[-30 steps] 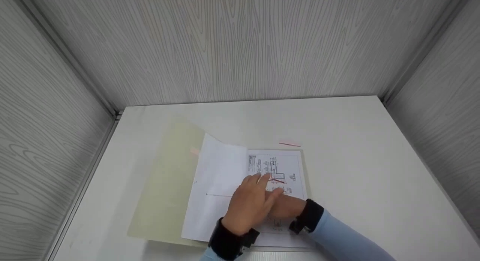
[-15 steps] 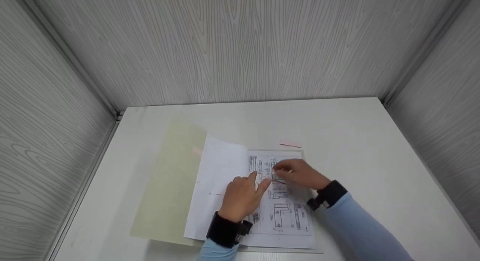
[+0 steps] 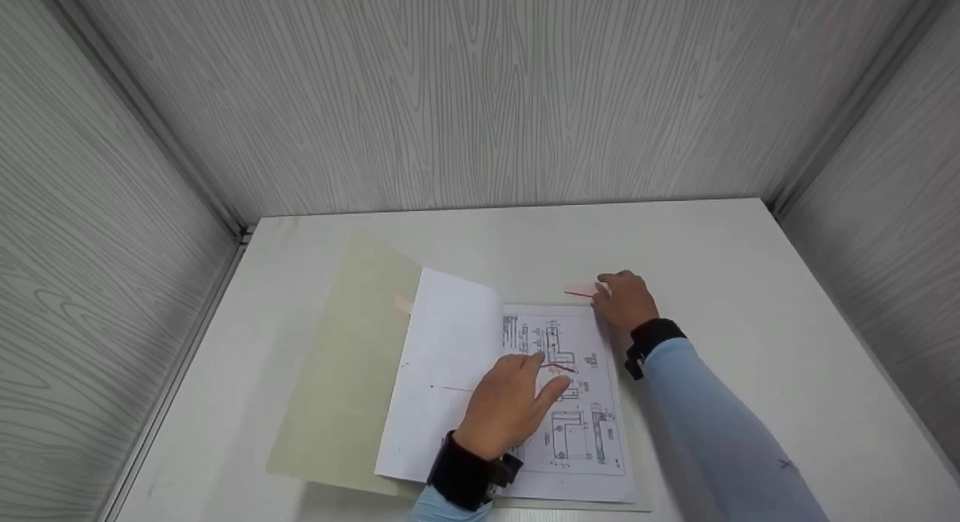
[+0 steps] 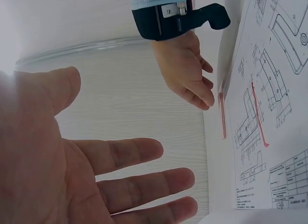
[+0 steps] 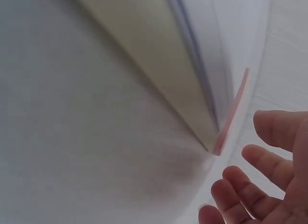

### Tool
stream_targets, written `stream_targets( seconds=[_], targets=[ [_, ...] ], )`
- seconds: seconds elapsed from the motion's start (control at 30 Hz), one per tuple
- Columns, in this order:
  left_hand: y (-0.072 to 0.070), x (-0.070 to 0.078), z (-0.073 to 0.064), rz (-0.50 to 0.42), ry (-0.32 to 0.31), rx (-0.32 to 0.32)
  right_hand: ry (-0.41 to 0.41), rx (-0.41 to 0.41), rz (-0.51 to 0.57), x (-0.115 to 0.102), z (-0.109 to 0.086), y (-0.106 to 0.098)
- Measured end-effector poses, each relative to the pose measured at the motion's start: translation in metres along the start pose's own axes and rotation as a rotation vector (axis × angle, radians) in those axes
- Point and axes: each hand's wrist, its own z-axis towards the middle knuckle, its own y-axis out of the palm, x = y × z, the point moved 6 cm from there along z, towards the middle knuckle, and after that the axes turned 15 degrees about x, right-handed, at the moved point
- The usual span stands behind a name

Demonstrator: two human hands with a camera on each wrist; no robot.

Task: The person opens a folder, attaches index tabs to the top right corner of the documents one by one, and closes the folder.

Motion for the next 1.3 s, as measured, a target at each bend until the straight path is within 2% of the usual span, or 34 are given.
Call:
stream_targets(
  seconds=[0.2, 0.37, 0.47, 0.57, 0.63, 0.7, 0.8, 0.87, 0.93, 1.07, 1.17, 1.3],
  targets=[
    [0.003, 0.007, -0.001, -0.011, 0.035, -0.015, 0.002, 0.015, -0.051, 0.014, 0.009, 0.006],
    [0.001, 0.011, 0.0, -0.026, 0.076, 0.005, 0.046, 0.038, 0.005, 0.019, 0.011, 0.001],
    [-0.003, 0.012, 0.002, -0.042, 0.121, 0.047, 0.126, 0.08, 0.112, 0.02, 0.005, -0.008],
    [-0.009, 0.012, 0.004, -0.059, 0.171, 0.128, 0.21, 0.072, 0.377, 0.012, -0.01, -0.019],
    [-0.014, 0.011, 0.004, -0.074, 0.195, 0.205, 0.238, -0.012, 0.585, 0.0, -0.028, -0.025],
    [-0.021, 0.011, 0.005, -0.087, 0.21, 0.281, 0.238, -0.155, 0.742, -0.017, -0.052, -0.028],
    [-0.031, 0.011, 0.004, -0.093, 0.233, 0.34, 0.154, -0.372, 0.858, -0.05, -0.087, -0.032],
    [-0.037, 0.012, 0.004, -0.097, 0.255, 0.35, 0.075, -0.466, 0.902, -0.072, -0.103, -0.036],
    [-0.044, 0.014, 0.002, -0.109, 0.283, 0.358, 0.01, -0.524, 0.968, -0.092, -0.114, -0.042],
    [-0.057, 0.018, -0.001, -0.178, 0.335, 0.407, -0.045, -0.549, 1.031, -0.113, -0.124, -0.056],
    [-0.062, 0.019, -0.001, -0.216, 0.353, 0.439, -0.028, -0.54, 1.049, -0.115, -0.126, -0.065],
    [-0.064, 0.019, -0.001, -0.215, 0.349, 0.448, 0.001, -0.496, 1.065, -0.113, -0.126, -0.073]
  ],
)
